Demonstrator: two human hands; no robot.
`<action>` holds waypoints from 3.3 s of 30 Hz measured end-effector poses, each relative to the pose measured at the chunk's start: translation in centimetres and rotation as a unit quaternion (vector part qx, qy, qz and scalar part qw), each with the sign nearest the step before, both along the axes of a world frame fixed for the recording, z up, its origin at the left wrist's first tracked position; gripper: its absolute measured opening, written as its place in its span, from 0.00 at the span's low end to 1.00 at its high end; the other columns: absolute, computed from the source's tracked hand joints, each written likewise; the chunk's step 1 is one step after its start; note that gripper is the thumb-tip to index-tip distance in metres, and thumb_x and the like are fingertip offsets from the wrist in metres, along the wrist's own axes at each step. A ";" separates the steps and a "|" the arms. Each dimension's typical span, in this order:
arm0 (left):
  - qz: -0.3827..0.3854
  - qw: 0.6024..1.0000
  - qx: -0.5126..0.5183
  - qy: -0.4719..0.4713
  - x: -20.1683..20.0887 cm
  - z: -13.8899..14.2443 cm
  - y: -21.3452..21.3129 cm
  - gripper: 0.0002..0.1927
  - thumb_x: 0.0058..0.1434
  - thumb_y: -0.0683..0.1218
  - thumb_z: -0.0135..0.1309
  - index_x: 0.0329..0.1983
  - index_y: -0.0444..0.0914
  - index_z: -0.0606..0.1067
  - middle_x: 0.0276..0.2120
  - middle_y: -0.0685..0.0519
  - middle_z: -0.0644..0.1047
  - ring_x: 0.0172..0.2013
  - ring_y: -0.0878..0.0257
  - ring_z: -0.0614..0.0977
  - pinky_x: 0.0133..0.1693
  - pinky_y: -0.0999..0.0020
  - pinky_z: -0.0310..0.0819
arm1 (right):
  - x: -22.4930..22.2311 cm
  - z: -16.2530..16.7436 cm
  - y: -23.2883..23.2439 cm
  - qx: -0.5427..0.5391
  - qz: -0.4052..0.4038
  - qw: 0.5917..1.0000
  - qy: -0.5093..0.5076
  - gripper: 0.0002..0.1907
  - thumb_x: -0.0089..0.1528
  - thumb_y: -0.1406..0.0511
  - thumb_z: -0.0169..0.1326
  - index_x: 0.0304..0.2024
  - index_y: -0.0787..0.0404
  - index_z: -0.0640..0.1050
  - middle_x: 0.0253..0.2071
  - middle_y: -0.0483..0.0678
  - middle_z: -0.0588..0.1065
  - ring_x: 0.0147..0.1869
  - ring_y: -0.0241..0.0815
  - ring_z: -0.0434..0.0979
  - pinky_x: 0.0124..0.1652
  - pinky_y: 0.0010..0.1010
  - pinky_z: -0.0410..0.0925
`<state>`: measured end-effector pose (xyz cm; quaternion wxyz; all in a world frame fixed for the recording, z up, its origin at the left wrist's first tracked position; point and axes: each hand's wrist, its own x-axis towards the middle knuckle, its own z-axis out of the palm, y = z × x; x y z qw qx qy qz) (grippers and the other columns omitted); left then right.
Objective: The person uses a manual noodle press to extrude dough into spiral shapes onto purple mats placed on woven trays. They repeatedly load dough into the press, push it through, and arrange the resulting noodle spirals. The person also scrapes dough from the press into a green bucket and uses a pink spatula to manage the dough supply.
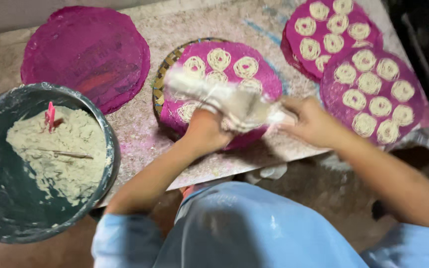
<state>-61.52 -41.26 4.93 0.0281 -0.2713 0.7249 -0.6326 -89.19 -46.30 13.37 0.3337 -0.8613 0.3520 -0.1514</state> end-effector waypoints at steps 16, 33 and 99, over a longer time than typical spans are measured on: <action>-0.026 0.217 0.854 0.472 16.2 4.9 21.7 0.23 0.60 0.49 0.54 0.56 0.34 0.72 0.46 0.45 0.80 0.47 0.56 0.81 0.51 0.60 0.75 | 18.9 5.9 10.1 0.213 0.499 0.840 -0.026 0.25 0.71 0.50 0.47 0.30 0.64 0.69 0.25 0.52 0.67 0.29 0.51 0.72 0.32 0.41 0.63; -0.160 -0.188 0.525 0.815 45.2 -1.5 33.6 0.18 0.62 0.45 0.57 0.54 0.34 0.75 0.45 0.48 0.80 0.45 0.59 0.81 0.49 0.61 0.76 | 53.0 6.8 6.7 -0.695 0.387 0.589 -0.145 0.19 0.61 0.66 0.63 0.53 0.46 0.75 0.39 0.46 0.77 0.40 0.42 0.76 0.40 0.32 0.70; 0.195 0.622 0.203 0.731 53.8 -0.1 33.1 0.25 0.56 0.52 0.65 0.56 0.43 0.76 0.59 0.51 0.77 0.55 0.51 0.79 0.53 0.58 0.76 | 60.5 11.9 20.4 -0.419 0.351 0.751 0.370 0.18 0.71 0.65 0.44 0.63 0.46 0.72 0.29 0.39 0.74 0.24 0.32 0.73 0.24 0.27 0.70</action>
